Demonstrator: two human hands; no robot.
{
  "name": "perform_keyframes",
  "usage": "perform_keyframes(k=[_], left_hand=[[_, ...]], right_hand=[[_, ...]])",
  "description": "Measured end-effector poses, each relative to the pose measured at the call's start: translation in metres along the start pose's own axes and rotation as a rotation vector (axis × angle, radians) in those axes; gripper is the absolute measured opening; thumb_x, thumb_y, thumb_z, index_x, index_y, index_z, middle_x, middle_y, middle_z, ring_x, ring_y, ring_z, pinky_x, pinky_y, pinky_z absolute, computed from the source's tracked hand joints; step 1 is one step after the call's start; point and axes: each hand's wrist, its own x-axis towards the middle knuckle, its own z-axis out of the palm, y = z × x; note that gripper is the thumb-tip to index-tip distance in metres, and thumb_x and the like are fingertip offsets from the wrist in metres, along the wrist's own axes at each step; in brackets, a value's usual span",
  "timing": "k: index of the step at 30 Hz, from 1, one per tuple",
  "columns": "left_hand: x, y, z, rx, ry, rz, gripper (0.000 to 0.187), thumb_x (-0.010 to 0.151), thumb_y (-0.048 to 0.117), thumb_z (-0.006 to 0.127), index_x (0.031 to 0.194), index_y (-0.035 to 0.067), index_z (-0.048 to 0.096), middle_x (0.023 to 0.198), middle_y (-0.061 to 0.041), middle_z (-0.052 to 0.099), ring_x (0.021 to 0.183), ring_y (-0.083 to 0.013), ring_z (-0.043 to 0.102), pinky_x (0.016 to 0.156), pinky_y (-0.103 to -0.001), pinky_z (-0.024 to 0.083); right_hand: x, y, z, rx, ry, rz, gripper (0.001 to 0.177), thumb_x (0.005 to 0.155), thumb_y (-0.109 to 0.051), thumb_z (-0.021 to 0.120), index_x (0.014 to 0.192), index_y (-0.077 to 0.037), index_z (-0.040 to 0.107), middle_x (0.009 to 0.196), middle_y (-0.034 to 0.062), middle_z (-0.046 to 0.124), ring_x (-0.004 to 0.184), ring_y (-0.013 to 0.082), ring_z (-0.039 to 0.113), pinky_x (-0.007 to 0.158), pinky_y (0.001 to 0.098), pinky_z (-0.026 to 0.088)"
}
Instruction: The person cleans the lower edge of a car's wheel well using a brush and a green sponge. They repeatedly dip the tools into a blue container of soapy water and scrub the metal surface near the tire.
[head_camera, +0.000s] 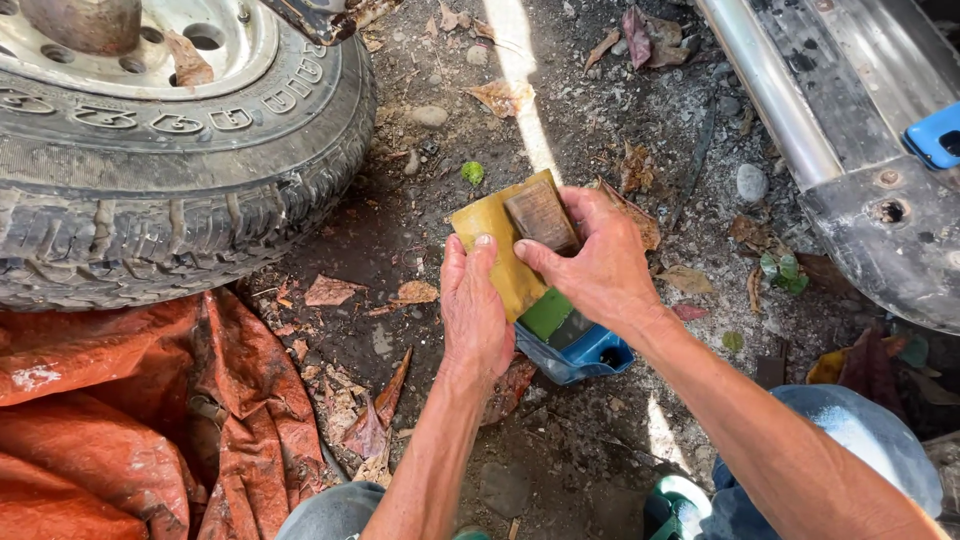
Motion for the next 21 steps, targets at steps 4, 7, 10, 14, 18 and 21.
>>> perform_keyframes(k=[4, 7, 10, 14, 18, 21], left_hand=[[0.002, 0.007, -0.002, 0.024, -0.055, 0.013, 0.027, 0.097, 0.027, 0.062, 0.117, 0.009, 0.058, 0.108, -0.019, 0.072, 0.091, -0.0277, 0.071, 0.077, -0.046, 0.063], [0.016, -0.01, -0.013, 0.096, -0.092, 0.013, 0.023, 0.099, 0.029, 0.059, 0.112, 0.01, 0.057, 0.101, -0.017, 0.071, 0.088, -0.0263, 0.069, 0.075, -0.044, 0.063], [0.007, -0.012, -0.008, 0.16, -0.151, 0.039, 0.021, 0.099, 0.03, 0.062, 0.104, 0.01, 0.058, 0.093, -0.014, 0.071, 0.089, -0.023, 0.069, 0.077, -0.04, 0.062], [-0.024, 0.025, 0.015, 0.26, -0.299, 0.152, 0.048, 0.095, 0.038, 0.05, 0.119, -0.001, 0.062, 0.14, -0.034, 0.05, 0.141, -0.055, 0.038, 0.113, -0.072, 0.033], [-0.009, 0.011, -0.001, 0.342, -0.259, 0.207, 0.024, 0.09, 0.008, 0.06, 0.111, 0.0, 0.067, 0.154, -0.031, 0.041, 0.136, -0.0453, 0.05, 0.109, -0.055, 0.047], [-0.006, 0.005, -0.003, 0.35, -0.254, 0.339, 0.028, 0.084, -0.007, 0.064, 0.112, -0.003, 0.065, 0.152, -0.033, 0.041, 0.131, -0.0423, 0.056, 0.108, -0.048, 0.05]], right_hand=[[0.003, 0.006, -0.001, 0.289, -0.096, 0.03, 0.065, 0.076, -0.026, 0.088, 0.129, 0.002, 0.062, 0.096, 0.0108, 0.067, 0.092, 0.0199, 0.068, 0.088, 0.036, 0.057], [0.002, 0.008, 0.001, 0.299, -0.076, 0.001, 0.056, 0.075, -0.019, 0.087, 0.123, 0.0, 0.066, 0.088, 0.0072, 0.067, 0.084, 0.0143, 0.066, 0.08, 0.0312, 0.056], [0.001, 0.011, 0.003, 0.24, -0.023, -0.019, 0.05, 0.072, -0.016, 0.088, 0.117, -0.005, 0.069, 0.084, 0.0055, 0.065, 0.079, 0.0134, 0.065, 0.075, 0.029, 0.055], [0.007, 0.019, 0.005, 0.235, -0.041, 0.004, 0.044, 0.082, -0.016, 0.083, 0.121, -0.004, 0.066, 0.093, 0.0115, 0.066, 0.083, 0.0245, 0.067, 0.079, 0.0365, 0.057], [0.004, 0.006, 0.004, 0.287, 0.018, -0.019, 0.024, 0.092, -0.012, 0.072, 0.115, -0.011, 0.073, 0.088, 0.0013, 0.066, 0.081, 0.0096, 0.059, 0.072, 0.0229, 0.051], [0.004, 0.004, 0.0, 0.498, -0.069, 0.034, 0.042, 0.099, -0.035, 0.053, 0.129, -0.01, 0.067, 0.118, 0.0177, 0.068, 0.117, 0.0338, 0.061, 0.105, 0.0489, 0.045]])
